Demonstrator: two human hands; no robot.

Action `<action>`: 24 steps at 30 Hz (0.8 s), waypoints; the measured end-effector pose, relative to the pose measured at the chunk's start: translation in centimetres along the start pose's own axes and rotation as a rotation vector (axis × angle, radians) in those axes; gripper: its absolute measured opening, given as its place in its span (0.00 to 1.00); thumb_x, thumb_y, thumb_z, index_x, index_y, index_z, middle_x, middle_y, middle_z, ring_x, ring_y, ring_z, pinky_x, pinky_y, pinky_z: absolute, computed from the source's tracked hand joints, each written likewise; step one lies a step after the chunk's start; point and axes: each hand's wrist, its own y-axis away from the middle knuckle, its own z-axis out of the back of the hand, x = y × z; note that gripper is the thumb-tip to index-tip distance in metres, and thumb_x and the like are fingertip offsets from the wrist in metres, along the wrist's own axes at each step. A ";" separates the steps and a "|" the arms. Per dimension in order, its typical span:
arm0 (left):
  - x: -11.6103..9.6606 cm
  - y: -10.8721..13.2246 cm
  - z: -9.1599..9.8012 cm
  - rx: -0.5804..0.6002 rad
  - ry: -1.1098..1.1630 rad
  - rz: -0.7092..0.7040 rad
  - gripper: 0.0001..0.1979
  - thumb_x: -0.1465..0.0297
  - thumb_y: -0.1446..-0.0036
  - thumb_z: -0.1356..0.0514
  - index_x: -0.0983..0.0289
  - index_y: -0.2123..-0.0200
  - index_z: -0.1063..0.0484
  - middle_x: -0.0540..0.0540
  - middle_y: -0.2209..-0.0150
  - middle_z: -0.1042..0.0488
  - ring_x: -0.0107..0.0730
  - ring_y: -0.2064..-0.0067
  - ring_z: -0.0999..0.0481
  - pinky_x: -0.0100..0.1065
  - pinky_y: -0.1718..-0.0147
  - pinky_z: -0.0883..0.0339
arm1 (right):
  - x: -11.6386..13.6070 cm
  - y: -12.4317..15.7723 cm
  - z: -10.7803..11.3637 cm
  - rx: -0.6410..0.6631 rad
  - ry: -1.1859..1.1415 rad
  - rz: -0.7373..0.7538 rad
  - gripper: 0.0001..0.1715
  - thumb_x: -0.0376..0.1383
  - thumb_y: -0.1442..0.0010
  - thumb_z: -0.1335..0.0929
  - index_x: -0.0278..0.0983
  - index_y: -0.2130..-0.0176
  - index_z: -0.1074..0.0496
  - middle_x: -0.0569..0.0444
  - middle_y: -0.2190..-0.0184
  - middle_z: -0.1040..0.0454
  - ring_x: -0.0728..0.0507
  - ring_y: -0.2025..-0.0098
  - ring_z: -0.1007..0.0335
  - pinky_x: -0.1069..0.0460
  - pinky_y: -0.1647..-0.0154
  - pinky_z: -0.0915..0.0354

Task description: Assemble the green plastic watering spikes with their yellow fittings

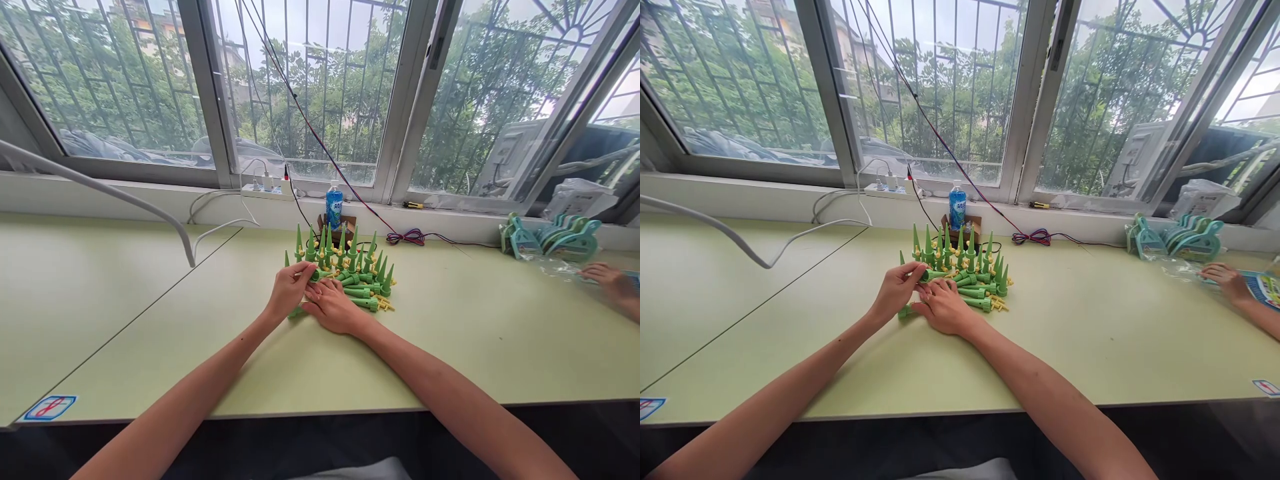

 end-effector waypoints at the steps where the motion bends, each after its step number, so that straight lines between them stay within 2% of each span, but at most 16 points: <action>1: 0.0 0.1 -0.1 0.008 -0.006 0.010 0.17 0.54 0.45 0.39 0.63 0.69 0.28 0.48 0.81 0.27 0.32 0.80 0.24 0.31 0.80 0.27 | 0.0 -0.1 0.0 0.001 0.005 -0.001 0.21 0.45 0.30 0.43 0.37 0.54 0.29 0.47 0.56 0.29 0.40 0.48 0.42 0.42 0.45 0.47; 7: -0.1 0.2 -0.2 0.012 -0.023 0.018 0.19 0.53 0.48 0.36 0.65 0.67 0.26 0.50 0.78 0.25 0.34 0.77 0.23 0.32 0.76 0.26 | -0.1 -0.2 -0.2 -0.004 0.030 0.008 0.19 0.44 0.30 0.43 0.36 0.59 0.30 0.47 0.61 0.29 0.41 0.55 0.41 0.43 0.48 0.46; 12: -0.3 0.4 -0.3 -0.029 -0.196 -0.144 0.16 0.57 0.44 0.39 0.64 0.67 0.23 0.53 0.69 0.24 0.29 0.74 0.24 0.30 0.74 0.28 | -0.1 -0.2 -0.1 -0.005 0.031 0.003 0.16 0.41 0.31 0.41 0.35 0.60 0.30 0.46 0.61 0.31 0.40 0.56 0.41 0.44 0.49 0.44; 17: -0.7 0.6 -0.4 -0.061 -0.378 -0.301 0.12 0.62 0.41 0.41 0.62 0.65 0.21 0.52 0.70 0.26 0.26 0.72 0.28 0.27 0.73 0.32 | -0.4 -0.2 -0.4 0.001 -0.006 -0.026 0.16 0.42 0.32 0.40 0.34 0.57 0.30 0.45 0.59 0.31 0.39 0.53 0.41 0.44 0.50 0.44; 24: -1.0 0.9 -0.6 -0.026 -0.321 -0.336 0.10 0.63 0.42 0.40 0.61 0.65 0.21 0.52 0.67 0.26 0.24 0.73 0.27 0.27 0.74 0.31 | -0.9 -0.4 -1.0 -0.020 -0.060 -0.065 0.17 0.41 0.33 0.37 0.36 0.49 0.30 0.44 0.52 0.32 0.38 0.49 0.43 0.42 0.48 0.44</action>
